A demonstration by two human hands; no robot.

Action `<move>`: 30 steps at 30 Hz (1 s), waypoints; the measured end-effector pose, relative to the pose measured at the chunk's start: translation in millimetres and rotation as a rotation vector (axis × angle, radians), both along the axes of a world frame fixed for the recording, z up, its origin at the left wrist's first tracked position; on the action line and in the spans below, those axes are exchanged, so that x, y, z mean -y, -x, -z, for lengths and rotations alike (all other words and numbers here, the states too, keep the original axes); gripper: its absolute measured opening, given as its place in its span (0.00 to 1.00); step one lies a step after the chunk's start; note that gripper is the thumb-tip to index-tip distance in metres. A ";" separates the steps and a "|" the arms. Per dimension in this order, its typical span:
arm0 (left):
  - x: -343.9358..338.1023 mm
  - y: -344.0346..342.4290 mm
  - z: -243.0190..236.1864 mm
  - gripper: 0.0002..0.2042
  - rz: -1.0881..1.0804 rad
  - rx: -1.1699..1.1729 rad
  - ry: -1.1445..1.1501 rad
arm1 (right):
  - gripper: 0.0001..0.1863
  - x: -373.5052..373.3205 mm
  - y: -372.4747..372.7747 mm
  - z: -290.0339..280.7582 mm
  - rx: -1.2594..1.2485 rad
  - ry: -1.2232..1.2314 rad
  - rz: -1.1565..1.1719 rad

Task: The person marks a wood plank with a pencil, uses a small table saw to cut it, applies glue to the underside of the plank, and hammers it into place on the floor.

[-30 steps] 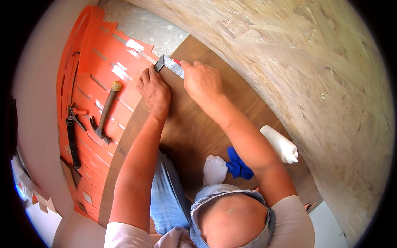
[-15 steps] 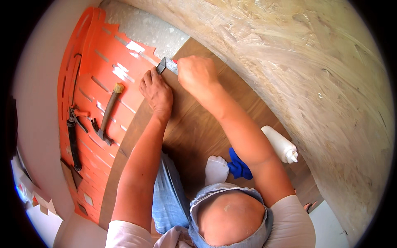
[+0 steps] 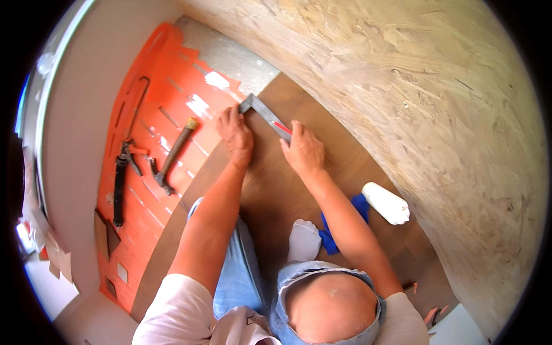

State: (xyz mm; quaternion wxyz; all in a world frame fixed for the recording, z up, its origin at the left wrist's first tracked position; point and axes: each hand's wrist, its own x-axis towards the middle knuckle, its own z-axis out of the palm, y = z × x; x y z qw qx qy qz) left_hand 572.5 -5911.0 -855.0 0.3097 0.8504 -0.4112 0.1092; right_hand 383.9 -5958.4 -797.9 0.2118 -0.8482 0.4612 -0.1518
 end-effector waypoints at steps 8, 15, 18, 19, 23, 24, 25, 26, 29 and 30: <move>-19.2 -4.9 -85.0 0.13 0.723 -0.279 -0.194 | 0.16 -37.4 71.6 -3.7 0.012 0.010 0.054; -182.3 -84.1 -144.7 0.15 0.371 -0.433 -0.378 | 0.16 -64.4 120.8 -10.9 -0.175 0.022 -0.016; -308.9 -82.0 -138.6 0.16 0.043 -0.826 -0.333 | 0.15 -66.3 125.8 2.0 -0.172 0.025 -0.076; -346.2 -71.3 -142.6 0.17 -0.025 -0.957 -0.306 | 0.16 -61.1 131.8 5.6 -0.178 0.004 -0.071; -479.6 12.6 -150.1 0.20 -0.315 -1.309 -0.091 | 0.18 -38.5 147.8 17.9 -0.351 -0.011 -0.116; -495.4 34.3 -164.4 0.22 -0.378 -1.306 -0.182 | 0.15 -38.8 135.3 -4.3 -0.462 0.005 -0.072; -516.2 55.8 -177.7 0.24 -0.464 -1.360 -0.055 | 0.13 -39.8 126.2 -12.4 -0.482 0.005 -0.076; -532.0 71.8 -183.0 0.24 -0.568 -1.394 0.033 | 0.12 -39.0 118.2 -17.8 -0.502 0.011 -0.074; -555.6 93.4 -199.6 0.25 -0.689 -1.418 0.220 | 0.11 -32.6 73.5 -34.5 -0.448 -0.074 -0.073; -570.2 96.3 -189.9 0.24 -0.603 -1.389 0.179 | 0.10 -30.8 55.9 -37.4 -0.381 -0.046 -0.117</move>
